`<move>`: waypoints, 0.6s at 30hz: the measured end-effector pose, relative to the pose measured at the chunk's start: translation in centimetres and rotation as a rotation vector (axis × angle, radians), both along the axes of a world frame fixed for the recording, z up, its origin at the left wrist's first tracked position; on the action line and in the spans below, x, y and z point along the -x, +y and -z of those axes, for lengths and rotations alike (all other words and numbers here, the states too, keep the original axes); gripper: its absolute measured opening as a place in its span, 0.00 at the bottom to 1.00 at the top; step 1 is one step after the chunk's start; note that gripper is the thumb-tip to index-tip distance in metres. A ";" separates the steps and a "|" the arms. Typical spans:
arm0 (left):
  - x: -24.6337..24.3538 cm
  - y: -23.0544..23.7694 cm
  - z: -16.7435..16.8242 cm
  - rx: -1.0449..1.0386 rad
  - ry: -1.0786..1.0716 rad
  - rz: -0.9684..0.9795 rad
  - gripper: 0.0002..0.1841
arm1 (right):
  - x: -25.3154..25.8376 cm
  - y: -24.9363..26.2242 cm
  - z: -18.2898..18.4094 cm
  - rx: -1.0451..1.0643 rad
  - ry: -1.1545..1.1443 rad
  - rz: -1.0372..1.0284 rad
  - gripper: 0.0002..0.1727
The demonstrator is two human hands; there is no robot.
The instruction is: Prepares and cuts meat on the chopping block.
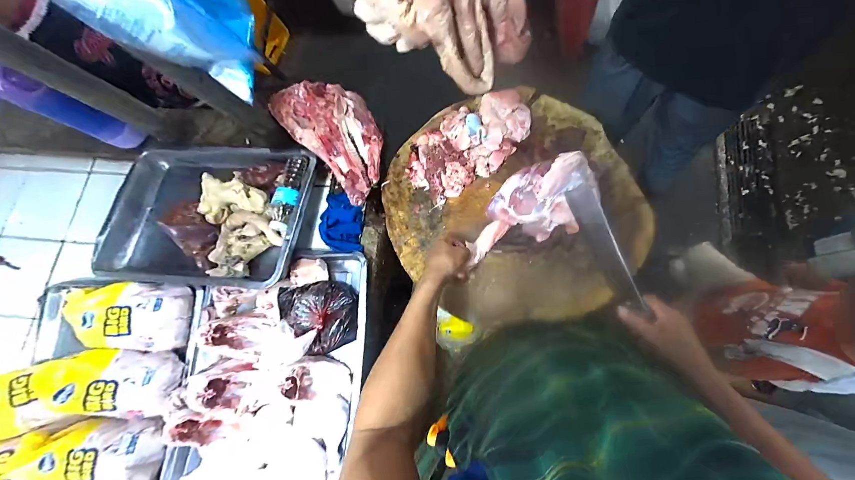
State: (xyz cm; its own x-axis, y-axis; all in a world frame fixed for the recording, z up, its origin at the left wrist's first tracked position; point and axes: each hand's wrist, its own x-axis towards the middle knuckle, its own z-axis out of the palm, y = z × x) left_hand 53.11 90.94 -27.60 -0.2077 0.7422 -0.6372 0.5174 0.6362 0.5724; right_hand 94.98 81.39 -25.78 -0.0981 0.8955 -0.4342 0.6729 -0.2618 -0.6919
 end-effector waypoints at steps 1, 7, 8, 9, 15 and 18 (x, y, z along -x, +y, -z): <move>1.0 -0.8 0.4 0.025 -0.024 -0.016 0.18 | 0.4 -0.2 0.6 -0.002 -0.034 -0.048 0.26; -1.1 -2.3 0.6 -0.100 0.136 0.095 0.22 | 2.9 0.7 -1.7 0.123 -0.224 -0.281 0.26; -1.4 -2.8 0.6 -0.111 0.156 0.066 0.22 | 2.9 1.3 -2.0 0.103 -0.192 -0.329 0.26; -1.3 -3.4 0.5 -0.117 0.157 0.001 0.21 | 3.0 2.2 -2.4 0.087 -0.150 -0.365 0.28; 0.9 -9.1 0.2 0.027 0.251 -0.242 0.27 | 3.7 8.2 -1.2 0.177 -0.129 -0.427 0.32; -0.7 -8.4 -1.3 -0.056 0.131 -0.290 0.23 | 2.4 9.3 0.7 0.190 -0.115 -0.530 0.37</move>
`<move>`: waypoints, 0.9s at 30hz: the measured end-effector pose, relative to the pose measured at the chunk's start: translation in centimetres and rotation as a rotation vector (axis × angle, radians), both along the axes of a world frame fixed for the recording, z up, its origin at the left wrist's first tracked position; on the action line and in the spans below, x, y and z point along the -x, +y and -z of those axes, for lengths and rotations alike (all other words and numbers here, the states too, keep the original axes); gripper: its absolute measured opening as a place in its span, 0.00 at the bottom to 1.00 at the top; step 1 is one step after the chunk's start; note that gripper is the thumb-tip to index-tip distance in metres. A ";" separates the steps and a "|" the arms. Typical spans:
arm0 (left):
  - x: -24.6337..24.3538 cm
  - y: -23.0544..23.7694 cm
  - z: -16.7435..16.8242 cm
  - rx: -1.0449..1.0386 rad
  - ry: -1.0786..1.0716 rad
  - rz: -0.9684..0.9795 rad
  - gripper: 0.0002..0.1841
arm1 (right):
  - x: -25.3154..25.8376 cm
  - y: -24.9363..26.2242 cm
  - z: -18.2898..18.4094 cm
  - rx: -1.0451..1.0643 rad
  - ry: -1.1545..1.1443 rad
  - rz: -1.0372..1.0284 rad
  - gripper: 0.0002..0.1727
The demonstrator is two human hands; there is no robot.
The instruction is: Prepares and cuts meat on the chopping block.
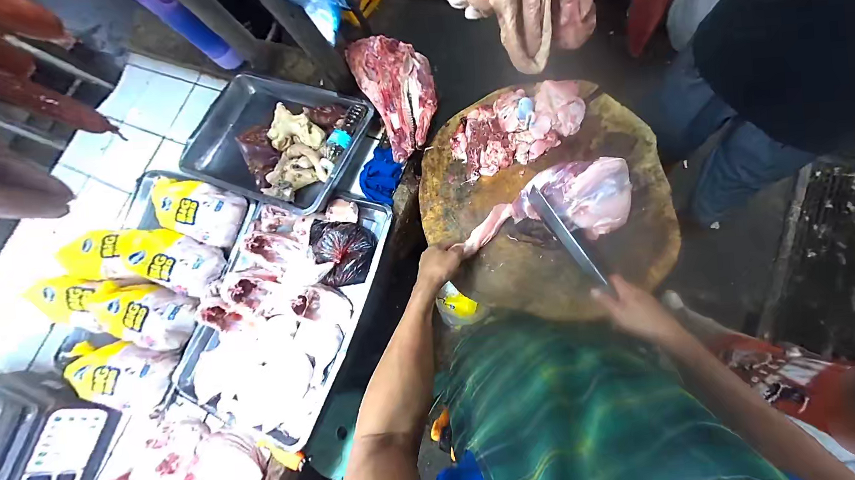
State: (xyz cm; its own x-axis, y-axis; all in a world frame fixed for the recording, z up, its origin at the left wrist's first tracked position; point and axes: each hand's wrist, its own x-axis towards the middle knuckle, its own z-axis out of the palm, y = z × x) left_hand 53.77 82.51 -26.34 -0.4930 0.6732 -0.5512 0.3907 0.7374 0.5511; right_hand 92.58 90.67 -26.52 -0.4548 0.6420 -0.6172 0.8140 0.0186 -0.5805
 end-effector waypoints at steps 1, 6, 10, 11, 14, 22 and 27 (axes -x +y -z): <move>-1.0 1.0 -1.0 -0.079 -0.083 -0.035 0.20 | -0.2 0.1 0.2 0.011 0.013 0.002 0.37; -4.0 8.2 -5.8 -0.512 -0.362 -0.141 0.15 | 0.4 1.8 -2.1 0.085 0.054 0.199 0.36; -3.7 9.0 -8.8 -0.472 -0.251 -0.138 0.13 | 1.0 1.9 -3.5 0.045 0.058 0.232 0.36; -3.2 8.2 -8.2 -0.396 -0.177 -0.092 0.15 | 1.0 1.4 -3.6 0.003 0.055 0.226 0.36; -0.6 5.1 -2.3 -0.107 0.083 0.153 0.22 | 1.8 -0.6 -4.7 -0.145 0.062 0.219 0.35; 2.2 2.3 -0.5 0.005 0.283 -0.107 0.25 | 12.6 -2.1 -6.7 -0.736 0.550 0.166 0.31; 1.4 4.5 1.0 -0.015 0.356 0.251 0.31 | 16.5 -1.8 -1.5 -0.325 -0.017 0.001 0.36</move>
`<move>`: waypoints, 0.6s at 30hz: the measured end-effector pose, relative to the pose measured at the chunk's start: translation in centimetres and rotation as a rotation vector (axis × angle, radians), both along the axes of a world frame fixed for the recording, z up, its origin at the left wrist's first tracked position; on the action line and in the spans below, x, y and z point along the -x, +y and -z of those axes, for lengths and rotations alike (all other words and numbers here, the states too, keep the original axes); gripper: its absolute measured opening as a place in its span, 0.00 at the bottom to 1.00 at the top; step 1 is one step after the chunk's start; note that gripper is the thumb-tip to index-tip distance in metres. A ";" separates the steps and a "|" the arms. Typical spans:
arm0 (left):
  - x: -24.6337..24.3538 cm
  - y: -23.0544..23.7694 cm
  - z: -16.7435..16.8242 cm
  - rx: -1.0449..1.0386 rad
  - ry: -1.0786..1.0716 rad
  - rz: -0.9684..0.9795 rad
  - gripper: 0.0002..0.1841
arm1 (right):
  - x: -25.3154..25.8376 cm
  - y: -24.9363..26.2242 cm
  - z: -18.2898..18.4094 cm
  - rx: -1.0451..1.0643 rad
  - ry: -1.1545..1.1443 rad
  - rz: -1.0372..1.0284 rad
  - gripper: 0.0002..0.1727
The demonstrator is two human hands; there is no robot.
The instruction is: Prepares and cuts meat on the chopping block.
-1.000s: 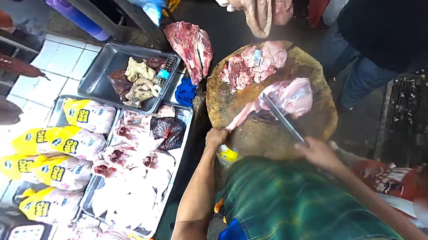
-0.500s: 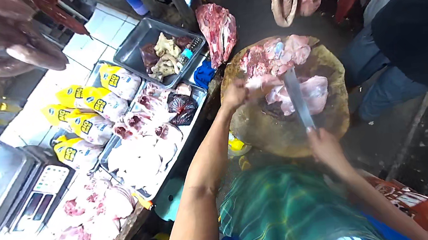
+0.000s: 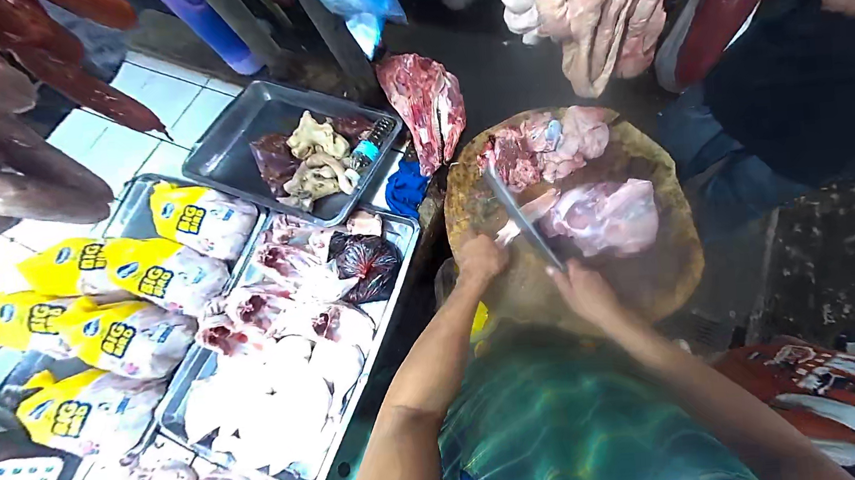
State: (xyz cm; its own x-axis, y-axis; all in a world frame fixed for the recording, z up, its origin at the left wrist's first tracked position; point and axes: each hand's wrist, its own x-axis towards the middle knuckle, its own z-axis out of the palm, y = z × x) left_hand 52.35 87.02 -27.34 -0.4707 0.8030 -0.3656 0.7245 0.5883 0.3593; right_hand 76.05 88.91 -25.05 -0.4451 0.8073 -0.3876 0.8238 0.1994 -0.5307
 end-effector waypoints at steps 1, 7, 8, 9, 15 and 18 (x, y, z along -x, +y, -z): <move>-0.2 0.2 0.9 0.007 0.036 0.083 0.28 | 0.0 0.0 0.4 0.084 -0.115 0.019 0.38; 5.4 -0.6 0.7 -0.083 -0.397 -0.050 0.18 | -3.8 -1.9 -0.2 0.305 -0.121 0.062 0.36; 6.0 -0.8 0.1 -0.108 -0.458 -0.068 0.16 | -4.4 -2.1 0.2 0.316 -0.098 0.035 0.36; 6.1 -0.9 -0.7 -0.131 -0.511 -0.076 0.15 | -4.8 -2.2 0.4 0.307 -0.080 0.039 0.36; 1.6 2.7 -1.3 -0.118 -0.395 0.219 0.18 | -5.7 -0.7 0.1 0.172 -0.118 0.265 0.36; 0.3 2.5 1.5 -0.002 -0.150 0.278 0.20 | -6.3 -0.5 -0.4 0.184 -0.133 0.237 0.39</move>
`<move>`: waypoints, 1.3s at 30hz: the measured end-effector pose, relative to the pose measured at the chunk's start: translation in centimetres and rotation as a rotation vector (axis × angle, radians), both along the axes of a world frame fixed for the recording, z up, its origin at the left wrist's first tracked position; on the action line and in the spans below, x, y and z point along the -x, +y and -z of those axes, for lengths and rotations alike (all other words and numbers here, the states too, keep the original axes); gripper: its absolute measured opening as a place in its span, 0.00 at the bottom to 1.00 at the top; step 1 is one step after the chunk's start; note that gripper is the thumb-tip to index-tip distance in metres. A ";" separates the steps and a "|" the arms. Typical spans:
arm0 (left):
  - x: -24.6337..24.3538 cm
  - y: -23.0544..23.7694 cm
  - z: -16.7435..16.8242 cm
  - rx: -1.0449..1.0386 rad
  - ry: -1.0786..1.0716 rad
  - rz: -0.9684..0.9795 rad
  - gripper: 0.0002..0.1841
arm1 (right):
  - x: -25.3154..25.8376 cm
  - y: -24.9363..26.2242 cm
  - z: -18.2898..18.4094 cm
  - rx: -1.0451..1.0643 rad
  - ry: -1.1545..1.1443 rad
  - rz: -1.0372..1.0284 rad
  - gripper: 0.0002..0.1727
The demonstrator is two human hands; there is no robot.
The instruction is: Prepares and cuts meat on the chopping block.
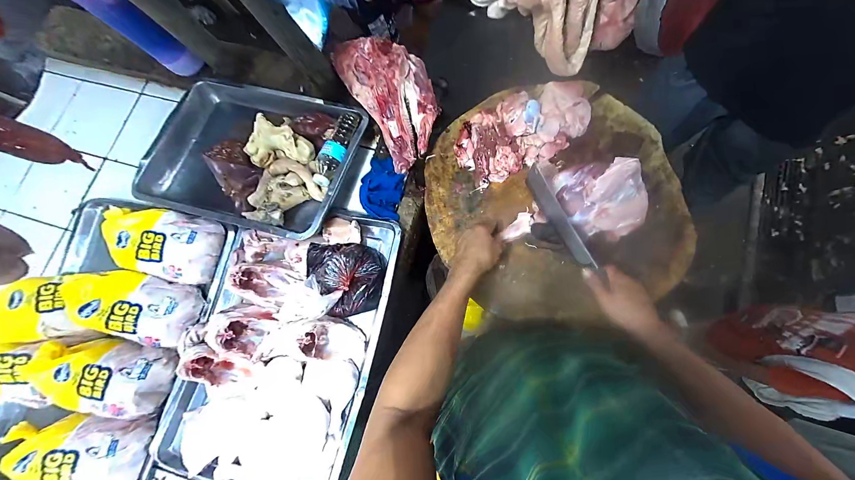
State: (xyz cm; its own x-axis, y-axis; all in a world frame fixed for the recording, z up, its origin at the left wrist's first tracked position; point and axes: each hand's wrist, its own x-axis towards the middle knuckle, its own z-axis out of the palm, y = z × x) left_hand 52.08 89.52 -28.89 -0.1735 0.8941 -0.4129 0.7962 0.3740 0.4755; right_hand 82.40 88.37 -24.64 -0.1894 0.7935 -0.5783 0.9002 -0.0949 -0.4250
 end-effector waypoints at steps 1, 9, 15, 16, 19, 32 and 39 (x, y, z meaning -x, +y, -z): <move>-0.3 -0.5 -0.1 -0.002 0.053 -0.049 0.23 | 0.1 -0.2 -0.3 -0.022 0.002 -0.029 0.39; -1.5 -2.0 5.0 -0.511 0.111 0.028 0.15 | 3.2 -1.8 -2.0 -0.724 0.423 -0.133 0.36; -1.6 -2.2 5.8 -0.533 0.146 -0.003 0.15 | 2.2 0.0 0.6 -0.070 -0.023 -0.166 0.39; -1.5 -2.4 5.4 -0.528 0.135 -0.011 0.15 | 2.0 0.1 -0.2 -0.060 -0.029 -0.141 0.40; -1.3 -3.3 5.0 -0.567 0.080 -0.060 0.18 | 2.0 -0.9 -2.8 -0.251 0.082 -0.088 0.36; -0.6 -4.8 5.5 -0.591 0.090 -0.090 0.17 | 2.6 -1.4 -2.4 -0.244 0.083 -0.102 0.36; -0.6 -5.5 6.7 -0.642 0.186 -0.039 0.13 | 3.7 -1.7 0.8 -0.143 0.022 -0.243 0.37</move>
